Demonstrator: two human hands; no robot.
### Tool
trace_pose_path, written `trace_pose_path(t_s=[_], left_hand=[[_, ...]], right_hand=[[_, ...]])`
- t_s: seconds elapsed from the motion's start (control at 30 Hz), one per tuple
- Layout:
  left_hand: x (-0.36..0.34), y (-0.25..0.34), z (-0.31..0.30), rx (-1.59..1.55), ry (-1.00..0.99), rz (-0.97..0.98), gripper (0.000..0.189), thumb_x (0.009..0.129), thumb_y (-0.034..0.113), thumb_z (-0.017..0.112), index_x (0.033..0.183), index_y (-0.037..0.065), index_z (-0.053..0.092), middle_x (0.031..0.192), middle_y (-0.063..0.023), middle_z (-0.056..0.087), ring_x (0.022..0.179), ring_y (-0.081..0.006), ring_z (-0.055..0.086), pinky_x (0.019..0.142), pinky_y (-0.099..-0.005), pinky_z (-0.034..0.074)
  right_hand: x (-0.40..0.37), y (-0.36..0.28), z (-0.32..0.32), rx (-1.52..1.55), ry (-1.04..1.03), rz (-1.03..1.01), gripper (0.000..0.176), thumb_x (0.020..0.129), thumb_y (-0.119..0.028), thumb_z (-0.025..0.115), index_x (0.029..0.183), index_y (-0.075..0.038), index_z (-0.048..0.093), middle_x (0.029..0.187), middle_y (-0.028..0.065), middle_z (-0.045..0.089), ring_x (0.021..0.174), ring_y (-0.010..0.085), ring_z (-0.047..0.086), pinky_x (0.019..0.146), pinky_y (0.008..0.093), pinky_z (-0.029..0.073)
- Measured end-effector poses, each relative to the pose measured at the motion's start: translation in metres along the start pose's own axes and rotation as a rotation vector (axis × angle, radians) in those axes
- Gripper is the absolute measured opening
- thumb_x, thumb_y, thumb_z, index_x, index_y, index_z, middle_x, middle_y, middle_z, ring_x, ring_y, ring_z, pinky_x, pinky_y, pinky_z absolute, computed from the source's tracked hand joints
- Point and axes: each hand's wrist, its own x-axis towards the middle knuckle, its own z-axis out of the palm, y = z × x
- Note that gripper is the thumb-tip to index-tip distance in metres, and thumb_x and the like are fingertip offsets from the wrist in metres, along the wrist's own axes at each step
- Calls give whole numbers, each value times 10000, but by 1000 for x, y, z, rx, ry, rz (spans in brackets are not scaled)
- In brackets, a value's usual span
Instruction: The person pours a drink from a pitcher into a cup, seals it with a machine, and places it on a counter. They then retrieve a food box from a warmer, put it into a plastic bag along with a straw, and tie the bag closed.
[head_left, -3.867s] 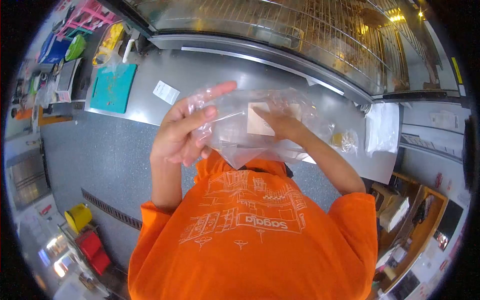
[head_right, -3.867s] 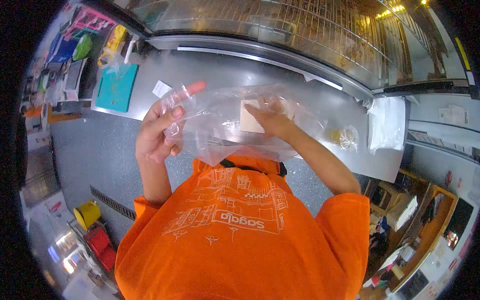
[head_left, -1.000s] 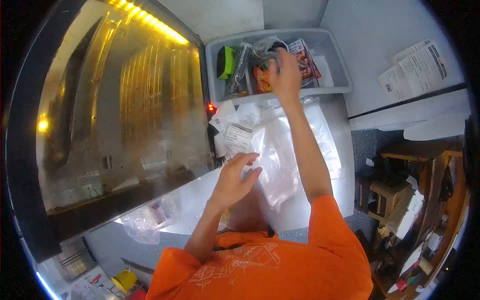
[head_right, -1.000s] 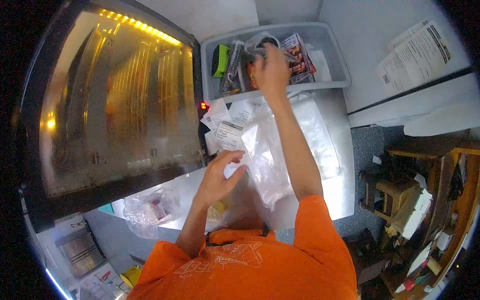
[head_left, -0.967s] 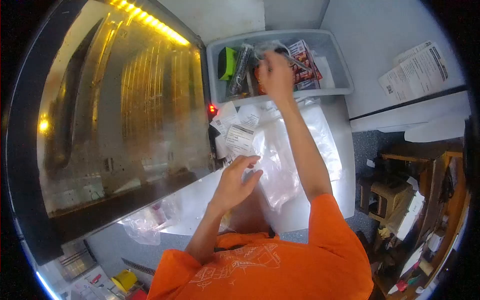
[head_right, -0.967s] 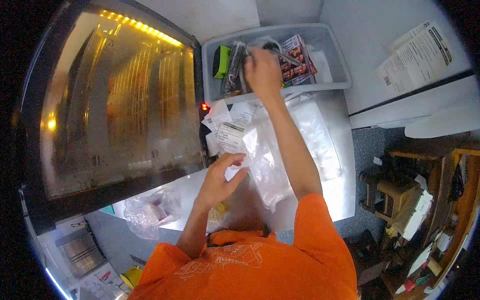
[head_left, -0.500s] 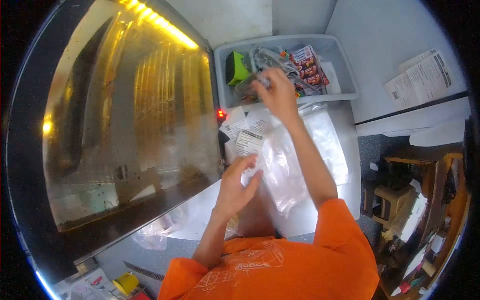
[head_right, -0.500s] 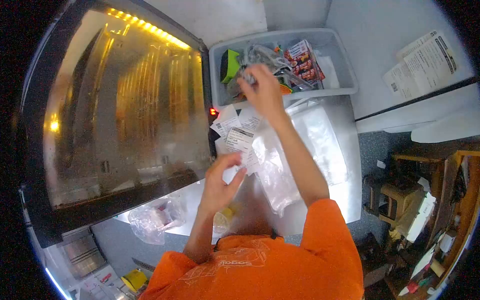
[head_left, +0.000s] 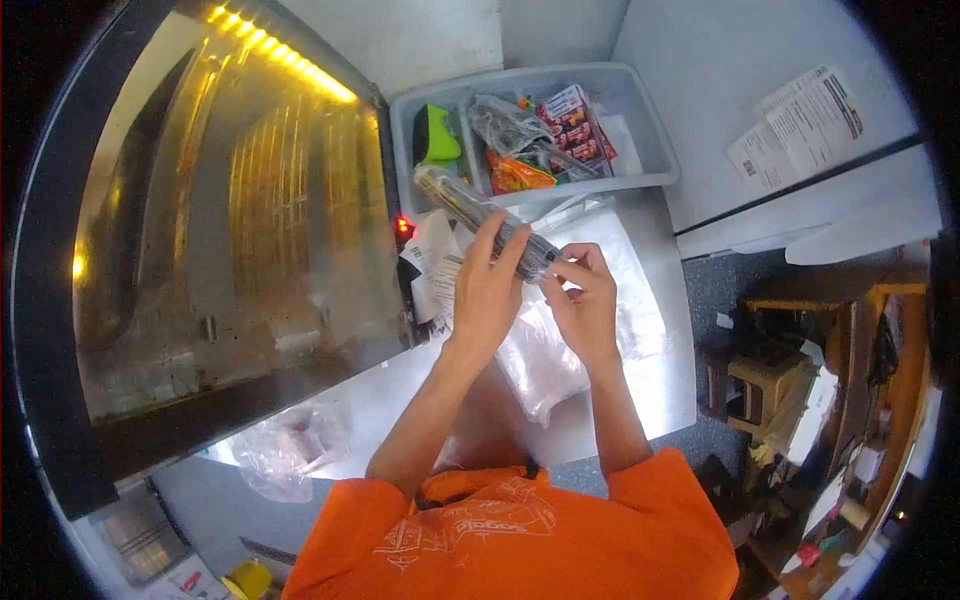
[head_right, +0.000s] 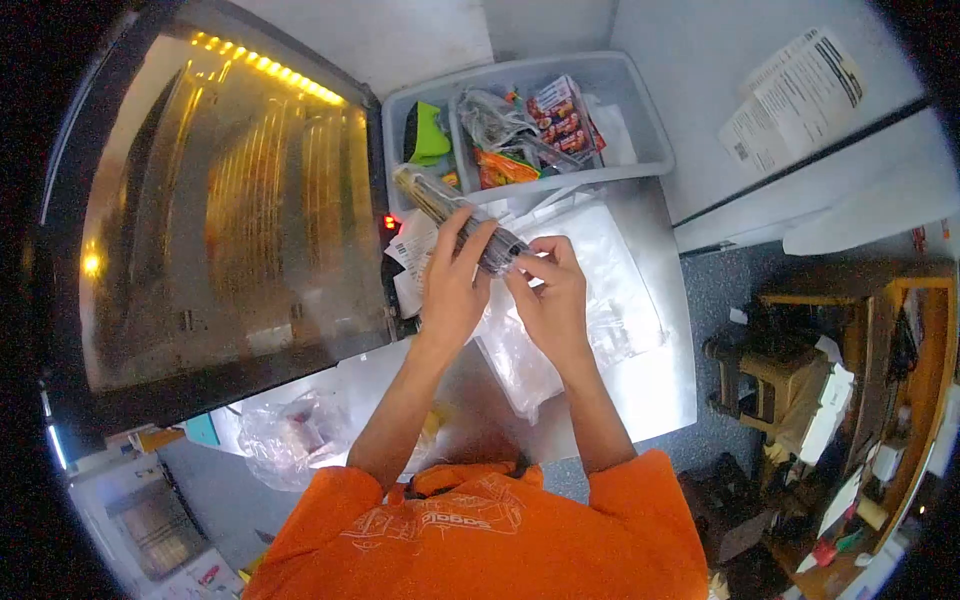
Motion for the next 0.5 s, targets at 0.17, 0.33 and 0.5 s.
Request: trace_pose_path(t_s=[0.17, 0.33, 0.5], left_hand=[[-6, -12, 9, -72, -3, 13, 548, 671, -91, 644, 1196, 59, 590, 1297, -187, 483, 1115, -380, 540, 888, -416, 483], [-3, -14, 11, 50, 36, 125, 476, 687, -54, 630, 1152, 44, 603, 1268, -155, 495, 1022, -341, 554, 840, -402, 500], [-2, -5, 10, 109, -11, 229, 364, 716, 0, 604, 1080, 14, 609, 1248, -120, 496, 977, -311, 535, 790, -382, 513]], right_hand=[[1, 16, 11, -180, 99, 3, 134, 794, 60, 596, 925, 80, 615, 1011, 155, 510, 768, 207, 595, 490, 251, 535], [-4, 36, 10, 111, 42, 118, 147, 810, 50, 598, 956, 71, 588, 1055, 140, 529, 786, 163, 596, 523, 257, 554], [-17, 44, 15, 665, 1, 533, 111, 857, -15, 589, 963, -40, 610, 825, 26, 596, 754, 94, 585, 591, 264, 566]])
